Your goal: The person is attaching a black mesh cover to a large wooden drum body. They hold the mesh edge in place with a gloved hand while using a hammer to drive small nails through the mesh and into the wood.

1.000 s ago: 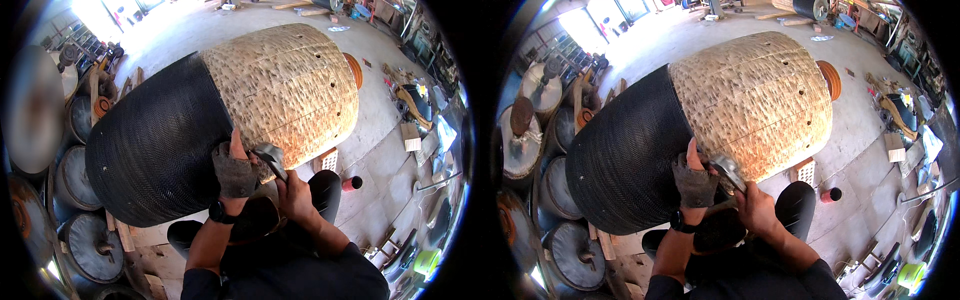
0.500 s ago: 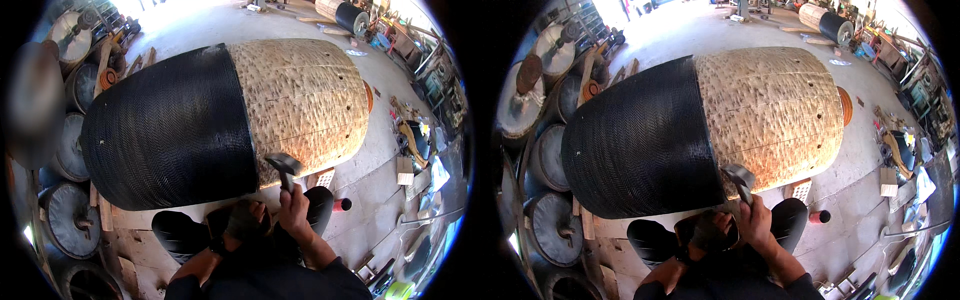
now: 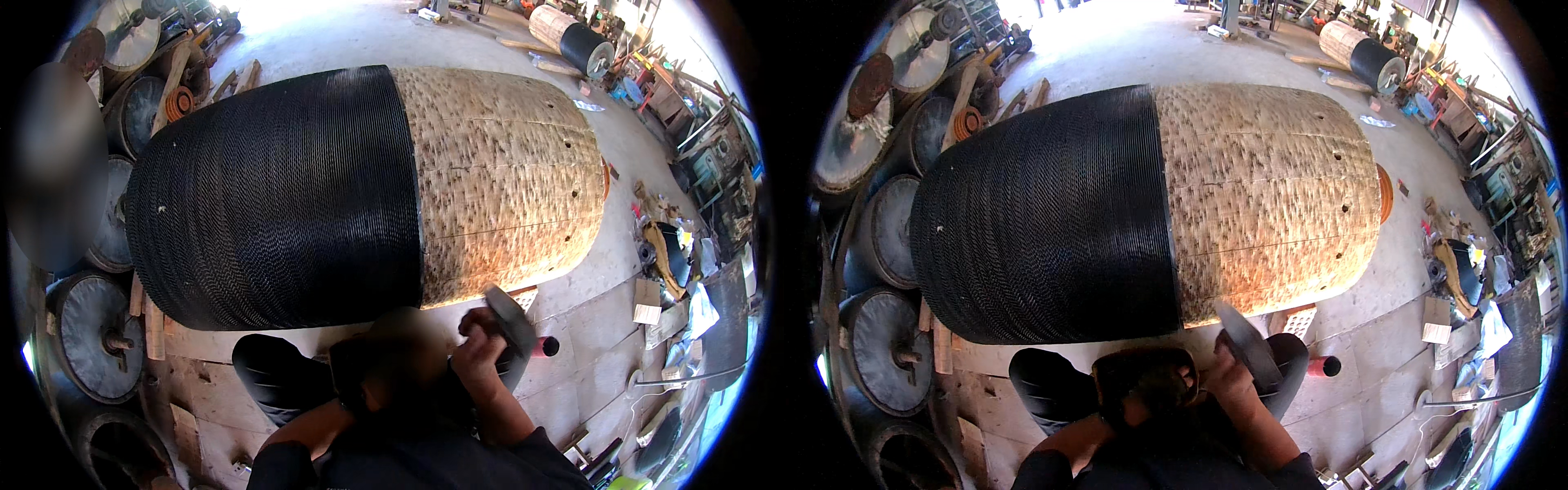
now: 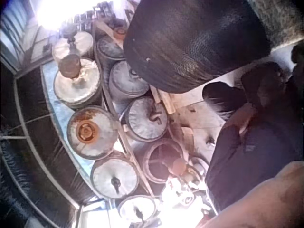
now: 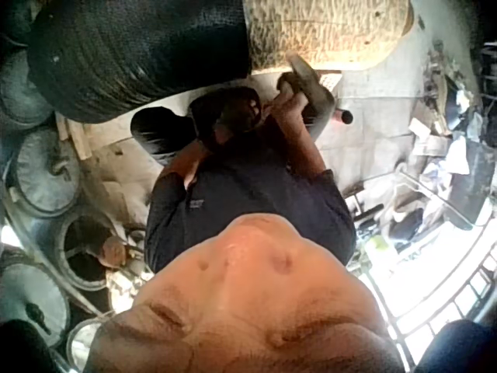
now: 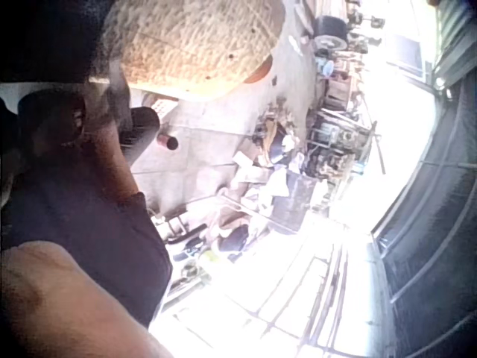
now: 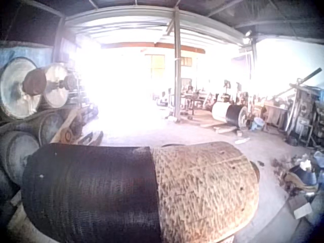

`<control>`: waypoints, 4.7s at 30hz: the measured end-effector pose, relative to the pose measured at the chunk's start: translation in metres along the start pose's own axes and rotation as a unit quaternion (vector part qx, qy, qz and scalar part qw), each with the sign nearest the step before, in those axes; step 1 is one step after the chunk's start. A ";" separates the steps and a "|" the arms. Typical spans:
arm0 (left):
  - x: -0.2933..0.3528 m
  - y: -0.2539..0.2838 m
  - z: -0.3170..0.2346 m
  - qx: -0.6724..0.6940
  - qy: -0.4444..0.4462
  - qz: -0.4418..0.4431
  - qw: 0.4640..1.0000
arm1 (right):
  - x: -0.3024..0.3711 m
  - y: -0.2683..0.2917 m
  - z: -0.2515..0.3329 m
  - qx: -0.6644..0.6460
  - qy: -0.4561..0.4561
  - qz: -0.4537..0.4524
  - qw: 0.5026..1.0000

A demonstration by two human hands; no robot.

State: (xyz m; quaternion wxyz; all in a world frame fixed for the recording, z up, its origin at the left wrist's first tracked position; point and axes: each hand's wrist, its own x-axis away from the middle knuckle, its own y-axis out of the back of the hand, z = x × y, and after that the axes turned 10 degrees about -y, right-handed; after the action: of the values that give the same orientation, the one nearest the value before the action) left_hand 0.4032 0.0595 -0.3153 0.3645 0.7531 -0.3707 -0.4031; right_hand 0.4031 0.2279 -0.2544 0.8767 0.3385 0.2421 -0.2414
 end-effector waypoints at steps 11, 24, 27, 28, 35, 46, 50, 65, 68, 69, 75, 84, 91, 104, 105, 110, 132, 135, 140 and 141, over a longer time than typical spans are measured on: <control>0.002 -0.006 0.006 0.000 0.001 -0.008 1.000 | -0.005 -0.006 0.011 -0.009 -0.118 0.026 0.993; 0.007 0.006 0.006 0.011 0.023 -0.037 0.999 | -0.005 -0.013 0.010 0.059 -0.238 0.132 0.960; 0.001 0.032 0.002 0.015 0.038 -0.092 0.995 | 0.004 0.003 0.022 0.003 -0.203 0.095 0.975; -0.004 0.043 0.007 0.017 0.035 -0.121 0.992 | 0.008 0.010 0.028 -0.027 -0.194 0.078 0.977; -0.046 0.140 0.068 -0.149 -0.056 -0.339 0.927 | 0.001 -0.018 0.004 0.094 -0.231 0.103 0.963; -0.057 0.179 0.108 -0.304 -0.112 -0.326 0.888 | -0.002 -0.009 0.012 0.074 -0.178 0.079 0.978; -0.062 0.179 0.108 -0.313 -0.109 -0.333 0.883 | 0.011 0.004 0.015 -0.002 -0.092 0.010 0.996; -0.074 0.185 0.109 -0.383 -0.082 -0.332 0.858 | -0.008 0.000 0.013 0.039 -0.202 0.065 0.976; -0.072 0.178 0.105 -0.376 -0.065 -0.336 0.861 | 0.007 0.020 0.027 -0.082 -0.200 0.061 0.974; -0.070 0.180 0.104 -0.386 -0.045 -0.323 0.863 | 0.008 0.013 0.021 -0.120 -0.124 0.002 0.985; -0.068 0.184 0.100 -0.452 0.012 -0.299 0.840 | 0.022 -0.013 -0.012 0.056 -0.174 0.049 0.982; -0.061 0.080 0.030 -0.202 -0.067 -0.361 0.908 | 0.064 0.010 -0.023 -0.004 -0.295 0.123 0.947; -0.058 0.062 0.019 -0.153 0.015 -0.316 0.936 | 0.067 0.021 -0.027 0.001 -0.275 0.130 0.953; -0.080 0.078 0.001 -0.070 0.148 -0.265 0.950 | 0.054 0.027 -0.007 -0.038 -0.268 0.131 0.954; -0.081 0.078 0.000 -0.072 0.154 -0.262 0.950 | 0.051 0.029 -0.003 -0.046 -0.260 0.125 0.956; -0.081 0.073 0.005 -0.069 0.166 -0.248 0.952 | 0.043 0.026 0.001 0.036 -0.228 0.156 0.960; -0.051 0.056 -0.012 -0.150 0.046 -0.344 0.926 | 0.040 0.042 0.019 -0.001 -0.168 0.085 0.982; -0.021 0.025 -0.018 -0.123 0.060 -0.277 0.951 | 0.033 0.036 0.017 0.081 -0.189 0.151 0.967; 0.021 -0.034 -0.030 -0.064 0.059 -0.105 0.991 | 0.044 0.042 0.018 -0.005 -0.180 0.102 0.978; 0.028 -0.045 -0.028 -0.060 0.056 -0.095 0.992 | 0.045 0.044 0.023 -0.042 -0.169 0.077 0.982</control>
State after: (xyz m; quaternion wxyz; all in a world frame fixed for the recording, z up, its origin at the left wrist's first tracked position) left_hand 0.4511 0.0633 -0.3510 0.3896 0.7829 -0.2515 -0.4148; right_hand 0.4692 0.2291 -0.2449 0.9344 0.2733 0.0740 -0.2163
